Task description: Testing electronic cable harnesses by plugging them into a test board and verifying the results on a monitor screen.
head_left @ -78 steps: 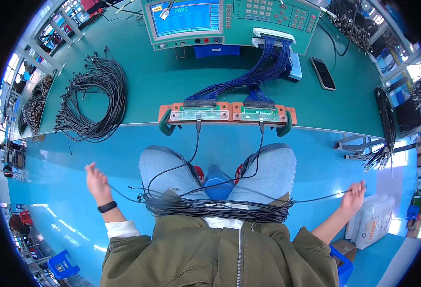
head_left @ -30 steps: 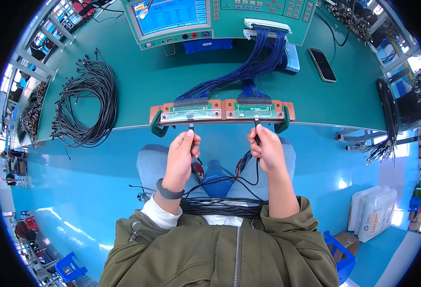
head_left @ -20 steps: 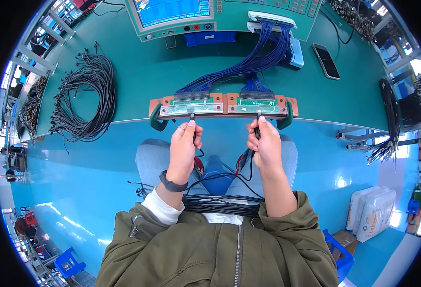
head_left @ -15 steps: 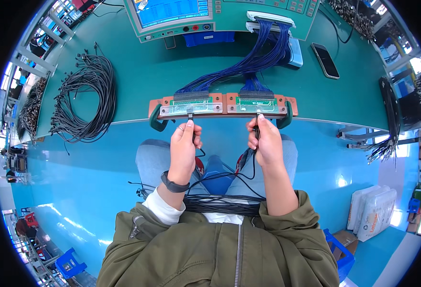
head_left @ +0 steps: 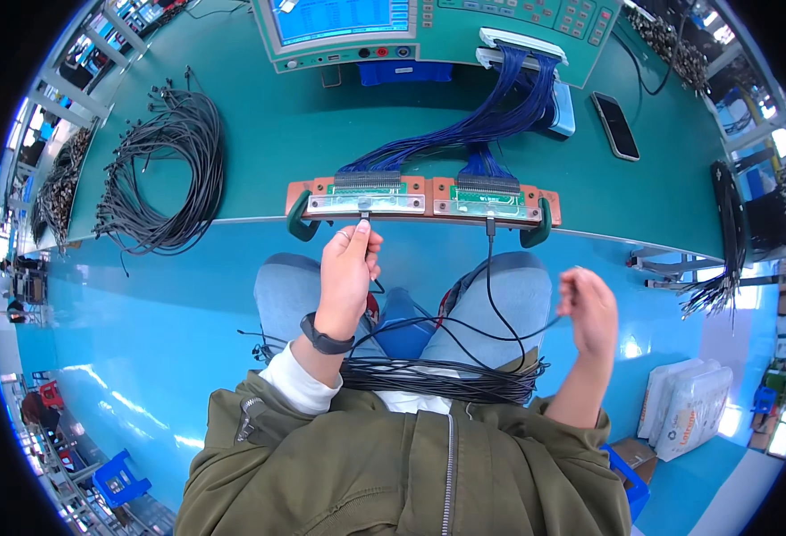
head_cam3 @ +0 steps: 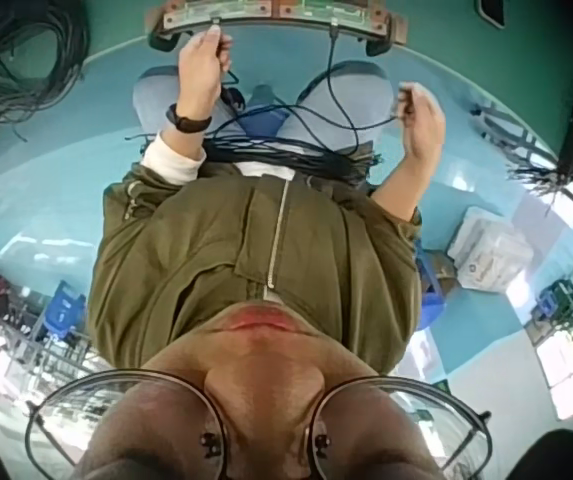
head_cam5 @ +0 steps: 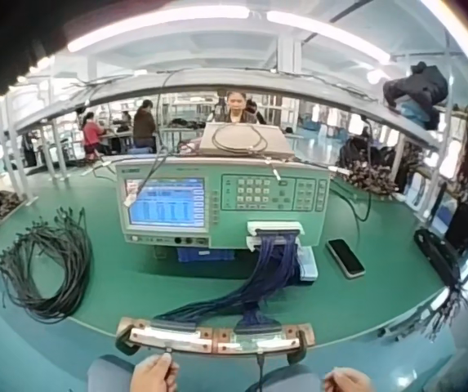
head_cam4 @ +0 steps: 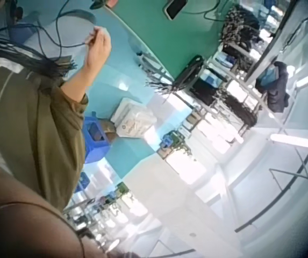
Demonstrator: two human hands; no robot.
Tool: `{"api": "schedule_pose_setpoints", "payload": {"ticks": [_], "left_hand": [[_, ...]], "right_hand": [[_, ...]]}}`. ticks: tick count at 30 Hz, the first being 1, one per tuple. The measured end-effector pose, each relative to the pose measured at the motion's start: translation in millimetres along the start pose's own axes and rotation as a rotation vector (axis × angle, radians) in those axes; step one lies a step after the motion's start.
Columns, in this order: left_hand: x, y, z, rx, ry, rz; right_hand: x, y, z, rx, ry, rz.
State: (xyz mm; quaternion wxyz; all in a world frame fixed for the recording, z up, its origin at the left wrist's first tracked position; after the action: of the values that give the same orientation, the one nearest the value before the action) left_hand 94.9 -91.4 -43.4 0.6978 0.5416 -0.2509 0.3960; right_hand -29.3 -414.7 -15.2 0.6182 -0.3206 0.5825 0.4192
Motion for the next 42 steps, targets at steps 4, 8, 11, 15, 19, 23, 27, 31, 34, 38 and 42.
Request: {"api": "schedule_pose_setpoints", "payload": {"ticks": [4,8,11,15,19,23,27,31,34,38,42], "left_hand": [[5.6,4.2,-0.6,0.000,0.052,-0.036],[7.2,1.2,-1.0,-0.008,-0.022,-0.038],[24.9,10.0,-17.9,-0.039,-0.297,0.084],[62.7,68.2,-127.3,0.168,-0.370,0.372],[62.9,132.1,-310.8,0.734,-0.377,0.370],[-30.5,125.8,-424.3,0.843,-0.850,-0.004],[-40.9,102.9,-388.5,0.967,-1.507,-0.232],[56.7,47.1,-298.1,0.581,-0.195,0.010],[102.5,20.3,-279.5,0.458,0.122,0.080],[122.1,14.6,-292.7,0.678,-0.146,0.078],[190.0,52.2,-212.5,0.854,-0.942,0.326]], "right_hand": [[-33.5,25.9,-76.2,0.154,-0.136,-0.180],[-74.3,49.0,-136.8,0.227,-0.172,-0.390],[-109.4,66.2,-178.2,0.294,-0.152,-0.555],[-131.9,77.6,-245.3,0.434,-0.156,-0.650],[-100.6,93.1,-352.1,0.834,0.248,-0.450],[12.7,66.6,-442.0,0.366,0.808,-0.127],[0.0,97.1,-349.0,0.277,1.111,-0.055],[-44.0,48.3,-295.7,0.239,1.354,0.085],[-78.1,72.7,-220.9,0.325,1.218,-0.073],[-111.1,104.5,-167.7,0.359,1.096,-0.128],[-121.1,117.6,-157.2,0.388,1.034,-0.173]]}}
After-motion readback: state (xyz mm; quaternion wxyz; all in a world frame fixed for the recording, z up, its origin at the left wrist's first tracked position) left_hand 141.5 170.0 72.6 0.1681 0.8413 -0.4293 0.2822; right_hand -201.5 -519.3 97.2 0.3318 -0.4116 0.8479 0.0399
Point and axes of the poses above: each hand's wrist, its own y-axis away from the middle knuckle, its own z-axis out of the palm, x = y × z, the point moved 10 cm from there along -y, towards the middle knuckle, and after that the axes turned 11 degrees about -z, right-handed, at the moved point
